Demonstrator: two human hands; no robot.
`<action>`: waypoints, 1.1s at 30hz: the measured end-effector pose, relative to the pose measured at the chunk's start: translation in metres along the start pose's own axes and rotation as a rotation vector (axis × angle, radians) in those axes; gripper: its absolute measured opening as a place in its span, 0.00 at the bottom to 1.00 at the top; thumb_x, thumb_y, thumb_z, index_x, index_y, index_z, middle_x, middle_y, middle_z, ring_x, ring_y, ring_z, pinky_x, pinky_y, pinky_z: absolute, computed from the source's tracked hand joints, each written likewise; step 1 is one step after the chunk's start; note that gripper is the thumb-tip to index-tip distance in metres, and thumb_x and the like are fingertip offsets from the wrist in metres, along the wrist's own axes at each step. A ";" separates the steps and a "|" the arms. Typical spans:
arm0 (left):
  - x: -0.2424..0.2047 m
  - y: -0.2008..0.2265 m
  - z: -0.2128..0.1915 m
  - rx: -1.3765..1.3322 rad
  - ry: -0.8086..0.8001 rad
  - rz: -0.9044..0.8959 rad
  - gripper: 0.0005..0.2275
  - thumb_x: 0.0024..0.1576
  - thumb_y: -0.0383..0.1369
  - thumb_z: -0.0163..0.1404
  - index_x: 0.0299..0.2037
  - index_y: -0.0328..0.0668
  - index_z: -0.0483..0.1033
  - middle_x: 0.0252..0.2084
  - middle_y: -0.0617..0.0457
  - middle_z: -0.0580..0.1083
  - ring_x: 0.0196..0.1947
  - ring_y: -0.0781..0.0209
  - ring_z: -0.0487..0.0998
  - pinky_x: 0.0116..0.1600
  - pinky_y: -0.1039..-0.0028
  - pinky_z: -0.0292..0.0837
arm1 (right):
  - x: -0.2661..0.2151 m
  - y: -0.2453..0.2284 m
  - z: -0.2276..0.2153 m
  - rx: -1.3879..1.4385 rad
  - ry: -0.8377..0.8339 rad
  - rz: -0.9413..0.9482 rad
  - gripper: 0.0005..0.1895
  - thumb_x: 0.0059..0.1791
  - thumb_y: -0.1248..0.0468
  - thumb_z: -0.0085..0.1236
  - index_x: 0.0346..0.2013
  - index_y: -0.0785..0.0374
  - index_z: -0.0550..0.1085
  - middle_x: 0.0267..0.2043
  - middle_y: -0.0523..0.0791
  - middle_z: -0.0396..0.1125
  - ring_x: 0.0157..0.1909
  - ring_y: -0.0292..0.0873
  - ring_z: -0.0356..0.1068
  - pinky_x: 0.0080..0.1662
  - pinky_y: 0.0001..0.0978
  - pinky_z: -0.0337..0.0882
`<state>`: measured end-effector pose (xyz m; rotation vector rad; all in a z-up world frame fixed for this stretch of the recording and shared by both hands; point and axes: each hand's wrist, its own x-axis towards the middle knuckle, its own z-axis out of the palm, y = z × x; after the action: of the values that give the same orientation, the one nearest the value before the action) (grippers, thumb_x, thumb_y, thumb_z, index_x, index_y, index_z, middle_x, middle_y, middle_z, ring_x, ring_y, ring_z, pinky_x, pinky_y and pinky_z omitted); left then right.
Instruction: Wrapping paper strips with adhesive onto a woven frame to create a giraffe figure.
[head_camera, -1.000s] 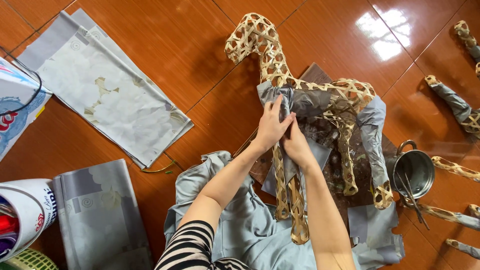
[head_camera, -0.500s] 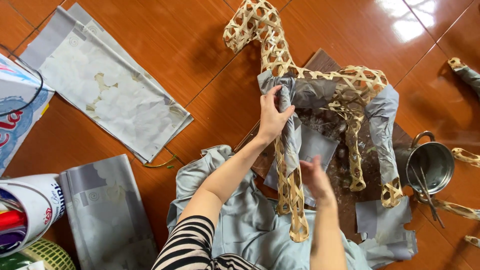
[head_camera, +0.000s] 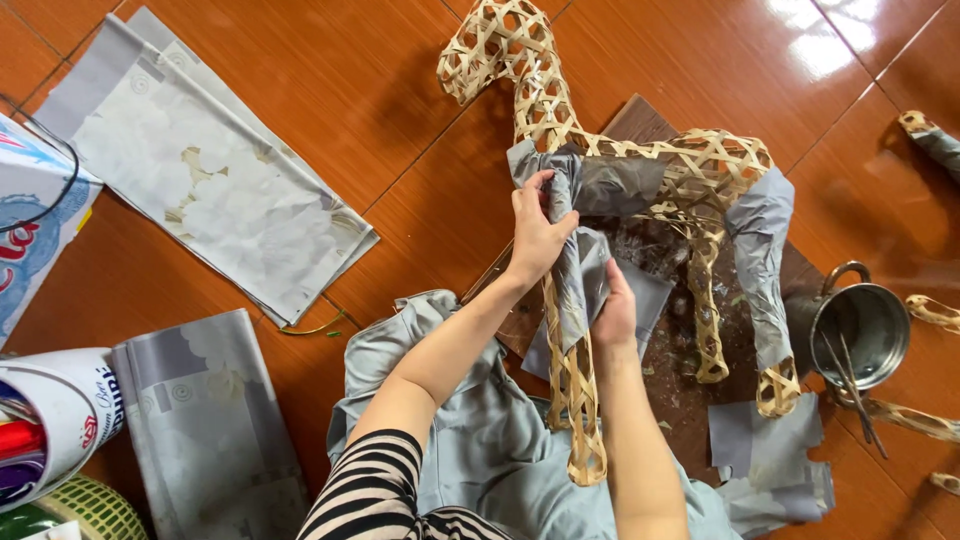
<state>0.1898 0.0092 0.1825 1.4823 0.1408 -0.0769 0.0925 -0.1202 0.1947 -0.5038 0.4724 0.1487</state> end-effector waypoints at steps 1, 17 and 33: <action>-0.001 -0.001 0.000 -0.005 -0.003 0.000 0.31 0.50 0.29 0.58 0.66 0.41 0.61 0.54 0.44 0.61 0.54 0.52 0.67 0.64 0.66 0.66 | -0.004 -0.002 0.017 -0.004 0.002 -0.004 0.23 0.65 0.55 0.36 0.71 0.64 0.63 0.63 0.52 0.68 0.61 0.52 0.70 0.63 0.47 0.70; -0.146 -0.047 0.019 -0.731 -0.206 -0.634 0.27 0.66 0.56 0.33 0.68 0.48 0.58 0.66 0.52 0.65 0.65 0.56 0.65 0.65 0.66 0.63 | 0.015 0.019 0.050 -2.037 -0.031 -0.462 0.31 0.60 0.53 0.37 0.78 0.44 0.46 0.81 0.56 0.34 0.78 0.63 0.46 0.71 0.54 0.54; -0.101 -0.002 -0.013 -0.056 -0.027 0.205 0.24 0.63 0.36 0.44 0.67 0.29 0.63 0.62 0.35 0.72 0.64 0.44 0.71 0.67 0.64 0.62 | -0.120 0.026 0.000 -1.349 0.124 0.017 0.41 0.54 0.52 0.50 0.78 0.51 0.44 0.55 0.61 0.66 0.49 0.55 0.67 0.50 0.49 0.68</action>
<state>0.0890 0.0181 0.1939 1.4319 -0.0316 0.0720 -0.0200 -0.1003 0.2400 -1.8361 0.4491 0.4577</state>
